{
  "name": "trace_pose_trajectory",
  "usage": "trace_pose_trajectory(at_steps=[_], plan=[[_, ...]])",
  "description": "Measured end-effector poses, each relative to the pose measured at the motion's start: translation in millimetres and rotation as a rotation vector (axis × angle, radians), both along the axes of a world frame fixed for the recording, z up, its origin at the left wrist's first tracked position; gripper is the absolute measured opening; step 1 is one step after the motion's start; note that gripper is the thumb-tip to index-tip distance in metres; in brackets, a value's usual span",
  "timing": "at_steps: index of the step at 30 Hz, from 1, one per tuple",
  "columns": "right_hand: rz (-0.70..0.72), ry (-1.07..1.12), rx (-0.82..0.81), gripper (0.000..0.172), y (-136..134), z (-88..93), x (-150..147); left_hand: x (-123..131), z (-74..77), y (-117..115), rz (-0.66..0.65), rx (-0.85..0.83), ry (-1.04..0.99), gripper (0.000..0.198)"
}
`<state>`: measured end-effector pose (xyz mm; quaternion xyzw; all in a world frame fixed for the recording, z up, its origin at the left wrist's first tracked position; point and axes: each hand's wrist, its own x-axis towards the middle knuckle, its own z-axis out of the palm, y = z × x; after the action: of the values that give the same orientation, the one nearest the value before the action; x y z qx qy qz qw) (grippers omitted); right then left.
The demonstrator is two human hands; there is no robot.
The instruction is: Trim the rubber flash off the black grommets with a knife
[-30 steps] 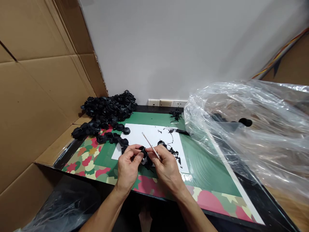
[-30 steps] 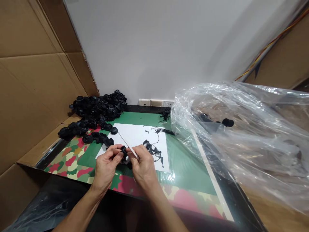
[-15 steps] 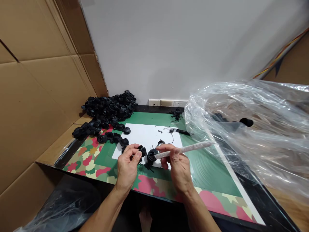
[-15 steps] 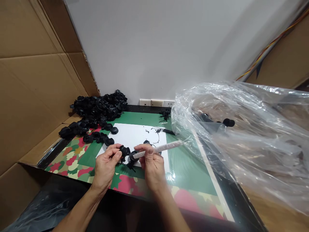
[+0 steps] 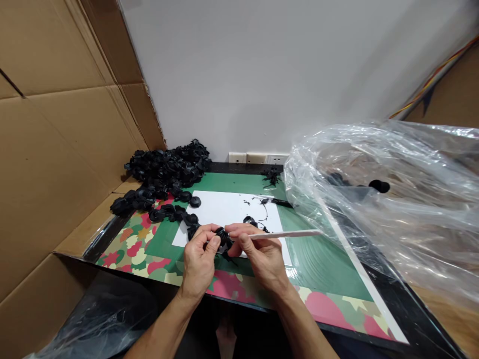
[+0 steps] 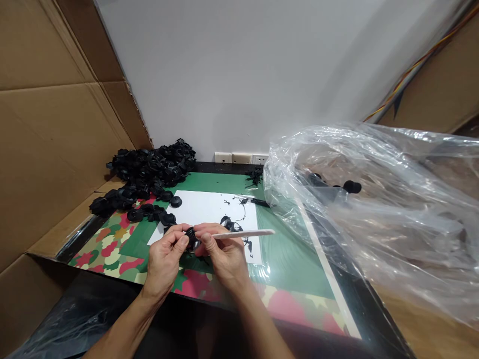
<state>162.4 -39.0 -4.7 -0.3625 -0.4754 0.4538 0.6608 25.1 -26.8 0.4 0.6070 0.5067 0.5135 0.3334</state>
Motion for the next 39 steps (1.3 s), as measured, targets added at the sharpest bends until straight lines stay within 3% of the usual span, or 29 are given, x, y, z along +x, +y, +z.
trace_pose_trajectory(at_steps=[10, 18, 25, 27, 33, 39], plan=[[0.015, -0.074, -0.118, 0.041, -9, -5.9, 3, -1, -10.1, 2, 0.077, -0.038, -0.09, 0.024], [-0.012, 0.104, -0.165, 0.051, -8, -11.5, -7, 0, -12.1, 1, 0.052, 0.003, -0.027, 0.02], [-0.155, 0.105, -0.176, 0.058, -6, -6.6, -3, 1, -9.6, 0, 0.071, 0.01, 0.009, 0.023], [-0.157, 0.109, -0.181, 0.054, -7, -4.0, -2, 1, -10.6, 1, 0.07, 0.013, 0.018, 0.024], [-0.063, 0.001, -0.153, 0.019, -7, -2.0, -1, 2, -10.2, 0, 0.052, 0.002, 0.001, 0.023], [-0.041, 0.008, -0.036, 0.015, -8, -3.0, -4, 1, -9.1, -1, 0.043, 0.013, 0.016, 0.023]])
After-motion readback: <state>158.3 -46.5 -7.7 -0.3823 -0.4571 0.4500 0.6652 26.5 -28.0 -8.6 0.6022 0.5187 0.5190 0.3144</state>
